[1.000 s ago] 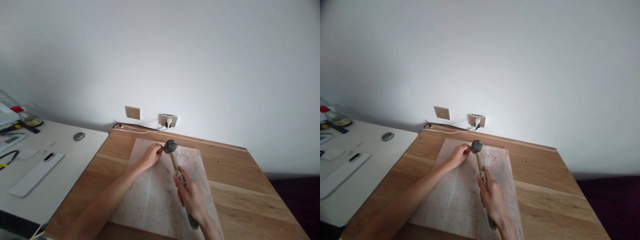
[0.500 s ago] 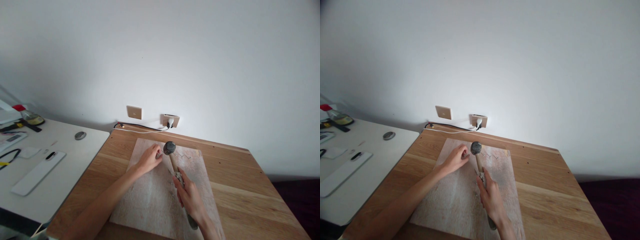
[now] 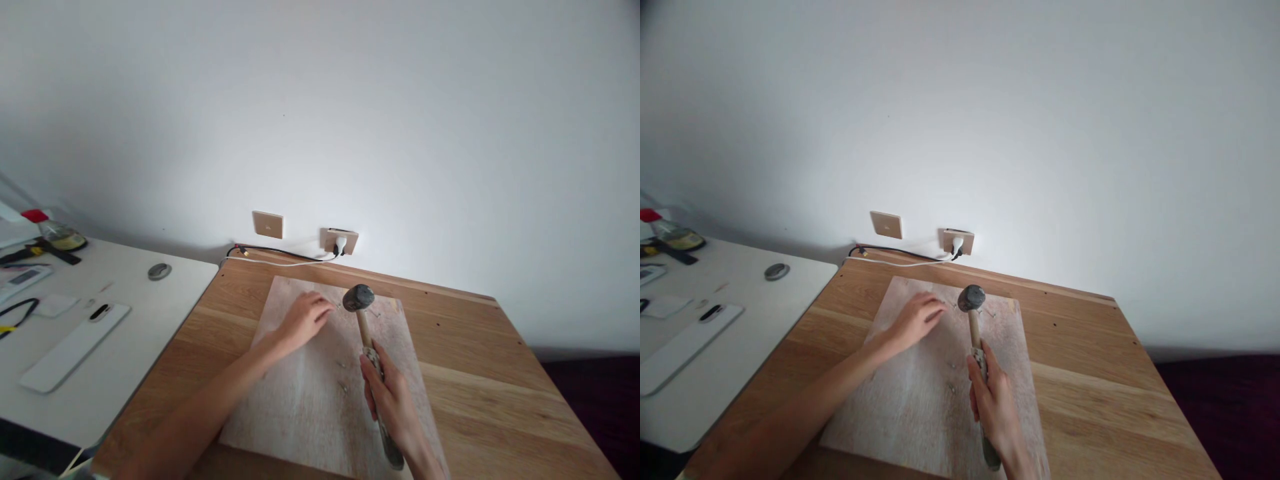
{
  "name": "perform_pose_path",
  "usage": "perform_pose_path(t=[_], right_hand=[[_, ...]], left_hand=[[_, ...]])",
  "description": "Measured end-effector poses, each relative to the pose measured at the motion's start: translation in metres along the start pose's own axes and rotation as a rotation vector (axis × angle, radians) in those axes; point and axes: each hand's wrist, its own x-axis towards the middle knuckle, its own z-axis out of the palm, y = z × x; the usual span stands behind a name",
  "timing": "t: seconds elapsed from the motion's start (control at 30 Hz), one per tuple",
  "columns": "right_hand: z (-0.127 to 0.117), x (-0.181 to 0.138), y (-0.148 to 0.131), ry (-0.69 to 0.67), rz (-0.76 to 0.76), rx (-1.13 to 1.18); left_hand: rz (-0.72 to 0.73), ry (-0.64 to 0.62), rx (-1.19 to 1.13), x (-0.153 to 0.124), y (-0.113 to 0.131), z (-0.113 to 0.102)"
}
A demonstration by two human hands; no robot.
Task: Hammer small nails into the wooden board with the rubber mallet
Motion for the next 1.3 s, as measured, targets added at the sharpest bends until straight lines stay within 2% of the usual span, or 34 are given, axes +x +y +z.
perform_pose_path(t=[0.03, 0.1, 0.27, 0.7, 0.93, 1.3], right_hand=[[0.0, -0.001, 0.0, -0.006, -0.001, -0.002], [0.002, -0.001, 0.0, -0.024, 0.003, -0.005], [0.009, 0.002, -0.003, -0.06, 0.005, -0.008], [0.025, 0.008, -0.014, -0.133, -0.009, 0.0], [0.032, 0.009, -0.018, -0.131, -0.035, 0.007], [0.033, 0.009, -0.017, -0.131, -0.034, 0.005]], left_hand=[[-0.12, 0.04, -0.041, 0.001, -0.008, -0.001], [-0.249, 0.055, -0.082, 0.002, -0.02, -0.002], [-0.326, 0.034, -0.186, 0.002, -0.03, 0.003], [-0.393, 0.057, -0.375, -0.001, -0.035, 0.007], [-0.426, 0.08, -0.376, 0.002, -0.036, 0.013], [-0.374, 0.081, -0.38, -0.003, -0.037, 0.013]])
